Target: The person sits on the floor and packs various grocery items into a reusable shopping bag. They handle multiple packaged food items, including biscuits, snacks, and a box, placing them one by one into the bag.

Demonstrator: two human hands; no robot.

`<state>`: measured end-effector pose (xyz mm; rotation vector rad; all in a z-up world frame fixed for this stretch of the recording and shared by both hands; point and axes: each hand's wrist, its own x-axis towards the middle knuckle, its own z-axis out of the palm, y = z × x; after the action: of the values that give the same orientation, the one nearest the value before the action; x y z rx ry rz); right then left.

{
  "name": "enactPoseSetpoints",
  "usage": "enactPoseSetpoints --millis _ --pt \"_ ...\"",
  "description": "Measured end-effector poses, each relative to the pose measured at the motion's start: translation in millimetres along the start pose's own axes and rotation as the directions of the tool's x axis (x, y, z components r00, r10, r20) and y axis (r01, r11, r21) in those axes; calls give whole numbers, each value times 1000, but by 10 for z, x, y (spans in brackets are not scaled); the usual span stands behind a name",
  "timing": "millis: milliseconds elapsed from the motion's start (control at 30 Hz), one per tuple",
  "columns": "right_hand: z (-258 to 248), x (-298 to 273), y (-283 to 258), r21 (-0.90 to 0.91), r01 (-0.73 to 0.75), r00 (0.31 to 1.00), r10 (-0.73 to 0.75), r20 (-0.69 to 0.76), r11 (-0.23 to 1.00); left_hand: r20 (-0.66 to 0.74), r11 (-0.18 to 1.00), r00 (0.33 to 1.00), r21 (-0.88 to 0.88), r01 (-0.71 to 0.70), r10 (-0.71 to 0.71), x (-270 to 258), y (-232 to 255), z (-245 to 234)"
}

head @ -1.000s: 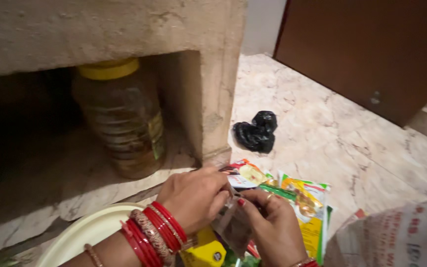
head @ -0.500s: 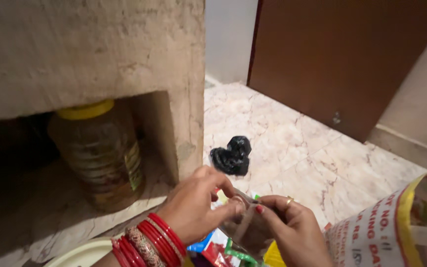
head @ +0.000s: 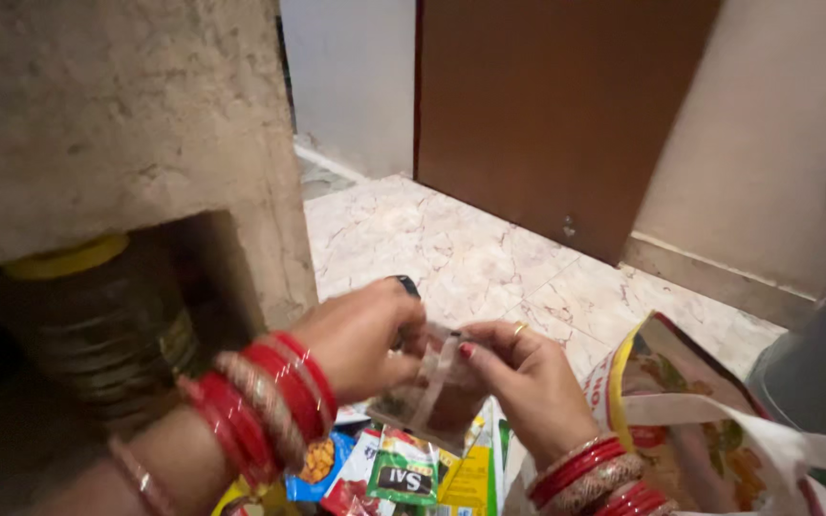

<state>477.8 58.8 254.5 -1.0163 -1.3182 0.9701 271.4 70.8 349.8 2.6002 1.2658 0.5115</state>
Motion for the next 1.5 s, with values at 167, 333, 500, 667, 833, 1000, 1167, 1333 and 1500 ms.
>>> enactPoseSetpoints --millis 167,333,500,667,833,1000,1167,1333,1500 --pt "-241 164 -372 276 -115 961 178 -212 954 99 980 993 -191 -47 67 671 188 -307" --pt "-441 348 -288 514 -145 935 286 -208 845 -96 974 995 -223 -38 17 899 465 -245" --pt "-639 282 85 451 -238 936 327 -129 860 -127 958 991 -278 -72 38 680 436 -17" --pt "-658 249 272 415 -189 959 258 -115 890 97 876 981 -440 196 -171 657 266 12" --pt "-654 216 330 326 -153 955 225 -195 933 -58 904 997 -427 28 -58 736 116 174" --pt "-627 246 465 258 -115 977 156 -143 959 -103 936 993 -342 -88 56 775 -6 301" --pt "-545 226 505 299 -125 985 154 -74 946 42 922 999 -385 44 -30 732 -51 270" --pt "-428 174 371 332 -323 941 339 10 886 65 834 989 -531 147 -133 681 3 161" --pt "-331 150 371 323 -329 938 345 8 887 137 876 985 -456 160 -108 665 -26 102"
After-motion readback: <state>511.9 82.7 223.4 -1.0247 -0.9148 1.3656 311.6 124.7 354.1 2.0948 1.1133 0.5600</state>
